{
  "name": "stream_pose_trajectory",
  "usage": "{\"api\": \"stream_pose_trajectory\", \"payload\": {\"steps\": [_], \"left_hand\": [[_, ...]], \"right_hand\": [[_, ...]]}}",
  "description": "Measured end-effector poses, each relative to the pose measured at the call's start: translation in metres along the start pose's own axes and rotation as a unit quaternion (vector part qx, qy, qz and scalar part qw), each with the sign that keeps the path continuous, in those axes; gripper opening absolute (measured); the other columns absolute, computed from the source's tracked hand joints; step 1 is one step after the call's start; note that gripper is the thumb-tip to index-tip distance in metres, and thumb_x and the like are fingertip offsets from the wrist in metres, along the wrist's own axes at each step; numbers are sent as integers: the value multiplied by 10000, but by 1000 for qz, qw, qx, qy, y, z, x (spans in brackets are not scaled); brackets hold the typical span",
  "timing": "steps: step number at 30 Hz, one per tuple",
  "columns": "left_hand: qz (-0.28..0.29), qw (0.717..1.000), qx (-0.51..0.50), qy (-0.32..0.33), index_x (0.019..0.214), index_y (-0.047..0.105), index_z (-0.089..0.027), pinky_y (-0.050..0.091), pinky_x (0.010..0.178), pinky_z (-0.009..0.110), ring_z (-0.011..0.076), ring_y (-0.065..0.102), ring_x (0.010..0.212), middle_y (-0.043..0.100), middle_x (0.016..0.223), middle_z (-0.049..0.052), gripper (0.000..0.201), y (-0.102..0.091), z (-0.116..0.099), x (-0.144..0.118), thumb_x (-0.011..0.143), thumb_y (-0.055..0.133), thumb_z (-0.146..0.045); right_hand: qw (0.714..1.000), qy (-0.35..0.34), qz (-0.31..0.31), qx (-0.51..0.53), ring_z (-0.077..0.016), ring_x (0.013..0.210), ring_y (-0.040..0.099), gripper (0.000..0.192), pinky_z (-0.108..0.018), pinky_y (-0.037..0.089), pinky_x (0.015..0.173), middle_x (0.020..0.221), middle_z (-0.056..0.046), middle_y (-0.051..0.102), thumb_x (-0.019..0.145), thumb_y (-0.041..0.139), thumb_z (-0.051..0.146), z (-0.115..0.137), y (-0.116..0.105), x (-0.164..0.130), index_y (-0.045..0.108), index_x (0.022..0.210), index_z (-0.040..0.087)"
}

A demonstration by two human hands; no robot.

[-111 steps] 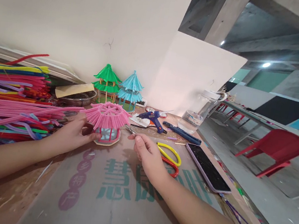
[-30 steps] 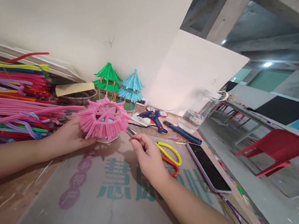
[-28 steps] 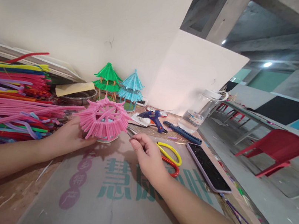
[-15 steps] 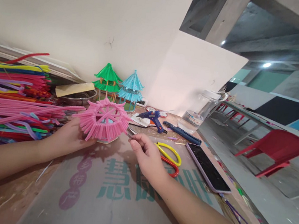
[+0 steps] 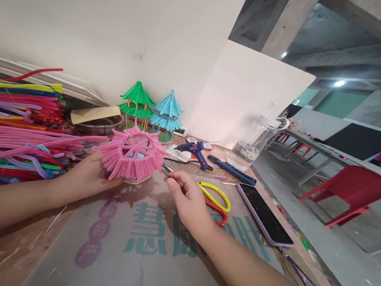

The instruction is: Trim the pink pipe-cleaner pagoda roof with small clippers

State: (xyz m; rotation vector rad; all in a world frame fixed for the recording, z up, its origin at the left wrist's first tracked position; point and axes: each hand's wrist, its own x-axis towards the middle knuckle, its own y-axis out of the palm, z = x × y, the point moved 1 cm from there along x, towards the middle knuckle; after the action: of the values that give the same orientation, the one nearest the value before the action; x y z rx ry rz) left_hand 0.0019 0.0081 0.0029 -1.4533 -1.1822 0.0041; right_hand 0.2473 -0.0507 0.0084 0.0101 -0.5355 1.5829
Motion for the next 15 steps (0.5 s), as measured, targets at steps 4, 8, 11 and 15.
{"api": "stream_pose_trajectory", "payload": {"steps": [4, 8, 11, 15], "left_hand": [[2, 1000, -2, 2, 958, 688, -198, 537, 946, 493, 324, 691, 983, 745, 946, 101, 187, -1, -1, 0, 846, 606, -324], [-1, 1000, -9, 9, 999, 683, -209, 554, 897, 448, 301, 687, 981, 740, 1013, 87, 201, -1, -3, 1, 824, 605, -268], [-3, 1000, -15, 12, 995, 679, -202, 555, 877, 457, 305, 686, 958, 736, 1004, 95, 199, -1, -3, 1, 834, 598, -286], [-4, 1000, -7, 11, 996, 683, -201, 555, 888, 467, 316, 690, 972, 739, 1006, 104, 202, -1, -2, 1, 847, 598, -309]], "right_hand": [[1000, -1, -2, -1, -126, 559, 325, 417, -262, 263, 502, 635, 45, 403, 836, 581, 629, 1, 0, 0, 556, 849, 212], [1000, -4, 3, -3, -125, 544, 311, 392, -263, 262, 496, 624, 51, 388, 840, 583, 604, 1, 1, 0, 564, 855, 213], [1000, -5, -3, -6, -127, 545, 311, 360, -268, 261, 498, 632, 46, 402, 839, 588, 571, 0, 1, 0, 566, 845, 213], [1000, -2, -9, -8, -136, 556, 335, 354, -275, 268, 501, 638, 41, 411, 826, 603, 570, -1, 1, 0, 578, 837, 217]]}}
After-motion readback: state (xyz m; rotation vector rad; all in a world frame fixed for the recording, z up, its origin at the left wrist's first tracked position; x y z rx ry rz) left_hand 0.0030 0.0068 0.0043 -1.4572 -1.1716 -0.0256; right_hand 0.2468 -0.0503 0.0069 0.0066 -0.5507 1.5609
